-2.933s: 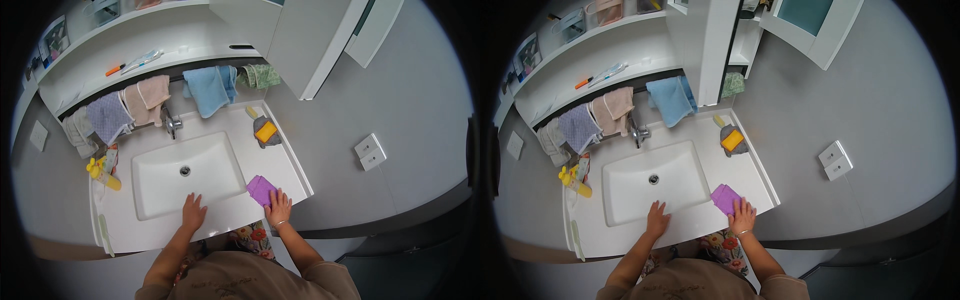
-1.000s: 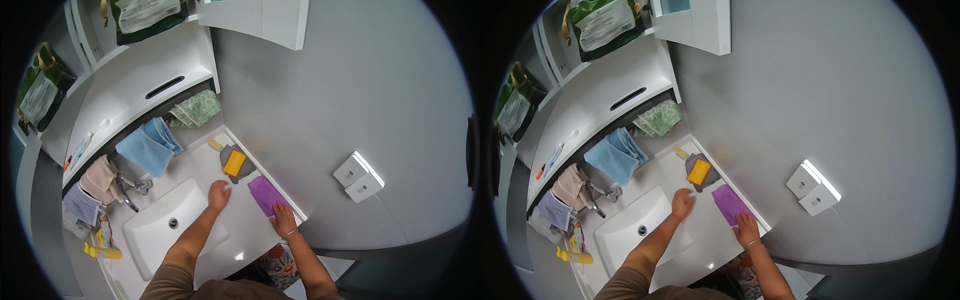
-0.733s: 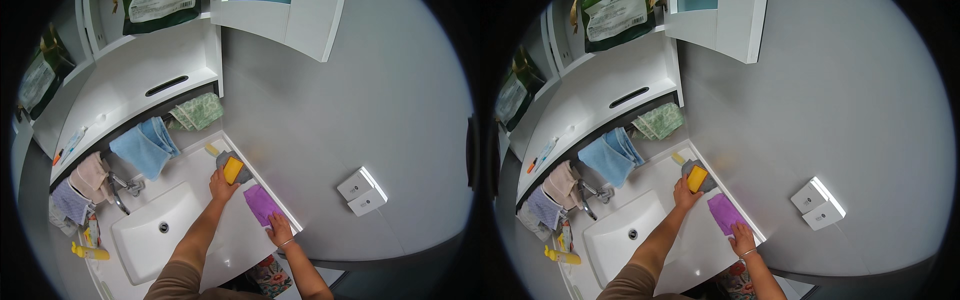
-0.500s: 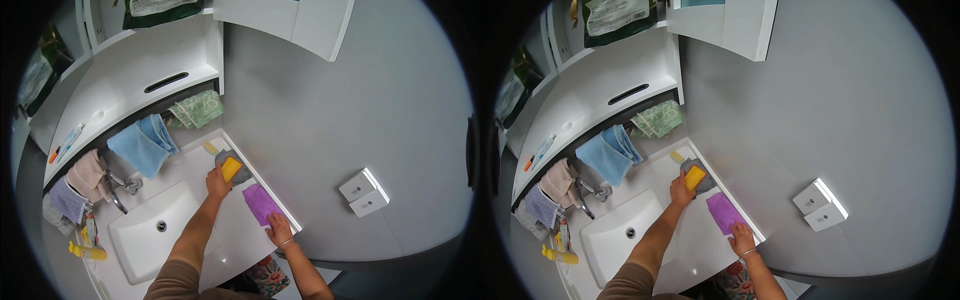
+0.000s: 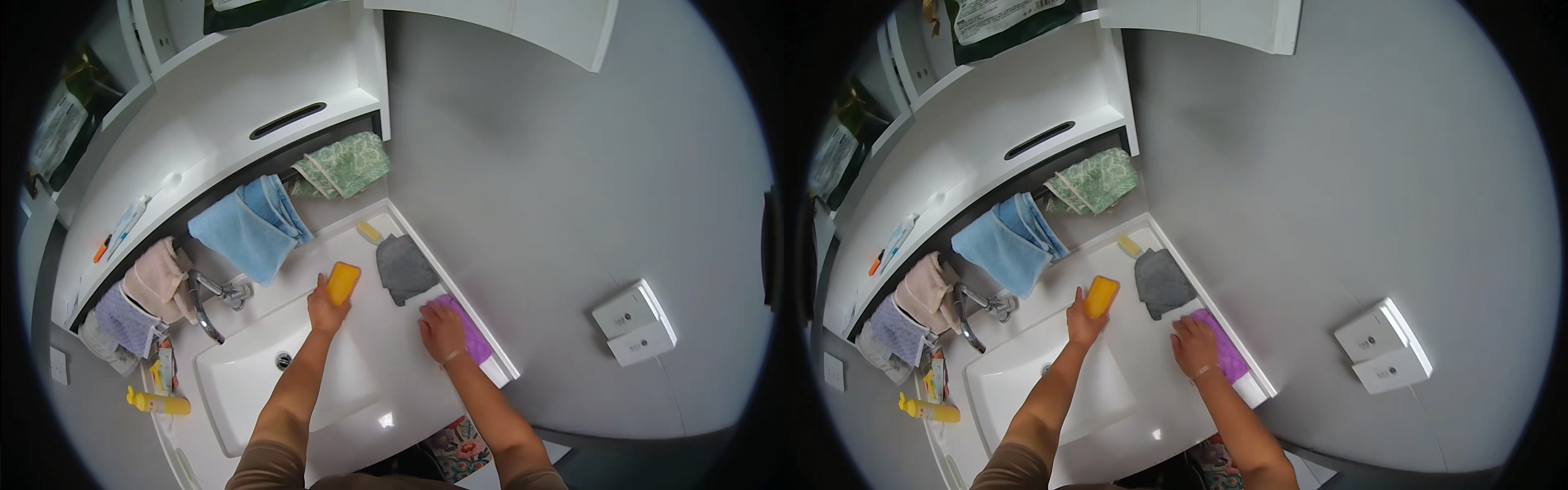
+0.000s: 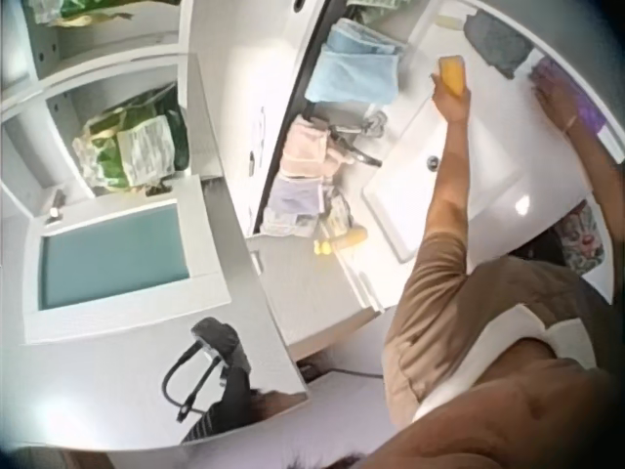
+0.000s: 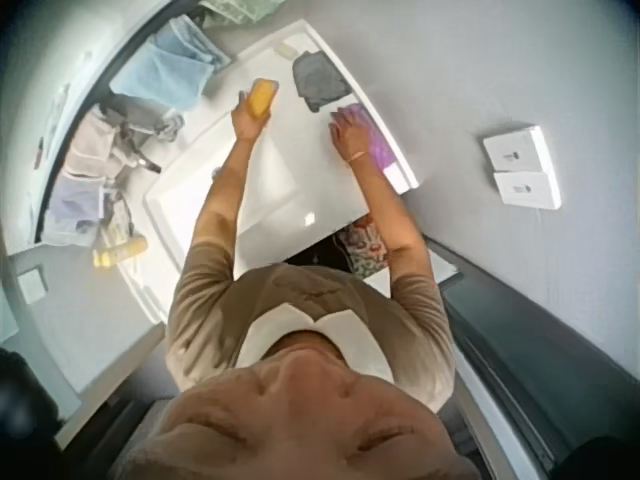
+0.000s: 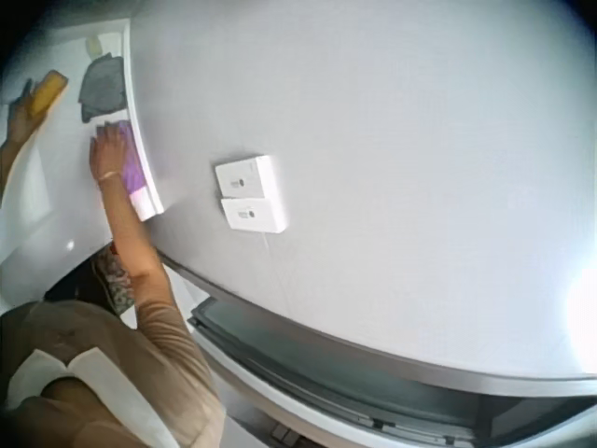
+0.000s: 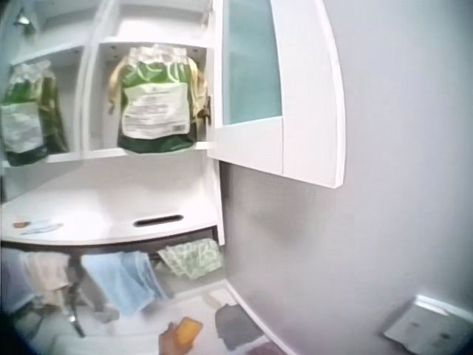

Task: The person washes a dark sock by hand in a bathroom sink. They wet the sock under running water, apply liquid detergent, rub and squeeze the fabric to create suds, then rinse repeatedly until the soap is removed. The sock remains in the sink at the end of the clip.

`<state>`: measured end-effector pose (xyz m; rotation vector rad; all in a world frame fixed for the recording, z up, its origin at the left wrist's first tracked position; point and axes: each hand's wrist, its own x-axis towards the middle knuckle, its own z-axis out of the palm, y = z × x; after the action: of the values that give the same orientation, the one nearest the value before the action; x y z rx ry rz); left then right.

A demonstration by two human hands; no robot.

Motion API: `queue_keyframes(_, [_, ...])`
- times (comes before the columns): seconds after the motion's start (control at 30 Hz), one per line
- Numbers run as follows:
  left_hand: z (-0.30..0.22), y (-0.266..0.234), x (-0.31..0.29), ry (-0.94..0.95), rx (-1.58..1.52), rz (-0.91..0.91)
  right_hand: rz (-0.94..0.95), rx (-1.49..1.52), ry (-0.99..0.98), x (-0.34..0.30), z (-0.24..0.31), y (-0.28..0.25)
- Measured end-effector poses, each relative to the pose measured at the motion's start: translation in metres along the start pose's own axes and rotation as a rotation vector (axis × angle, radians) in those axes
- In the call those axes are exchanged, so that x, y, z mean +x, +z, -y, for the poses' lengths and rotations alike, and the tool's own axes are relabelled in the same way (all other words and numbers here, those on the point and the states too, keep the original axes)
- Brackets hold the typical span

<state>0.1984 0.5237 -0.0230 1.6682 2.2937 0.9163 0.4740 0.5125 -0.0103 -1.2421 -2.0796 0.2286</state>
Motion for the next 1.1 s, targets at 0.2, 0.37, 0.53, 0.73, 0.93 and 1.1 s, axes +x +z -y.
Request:
queue_keyframes(0.2, [-0.007,-0.012,0.001,0.054,0.07,0.044,0.029,-0.171,0.057,0.059,-0.001,0.073])
queue_keyframes(0.37, [0.001,-0.011,0.002,0.12,0.104,0.062,0.173,-0.273,-0.145,0.01,0.033,0.082])
queue_keyframes(0.53, [0.001,-0.006,0.006,0.091,0.107,0.069,0.404,-0.089,-0.089,-0.058,0.066,0.039])
queue_keyframes(0.73, [-0.007,-0.004,0.007,0.042,0.055,0.074,0.315,0.041,0.131,-0.113,0.049,-0.022])
queue_keyframes(0.93, [-0.001,-0.005,-0.008,0.147,-0.028,0.05,0.305,0.106,0.06,-0.117,0.038,-0.039])
queue_keyframes(1.1, [-0.048,0.005,-0.027,0.055,0.091,0.132,0.325,0.092,0.046,-0.121,0.038,-0.055])
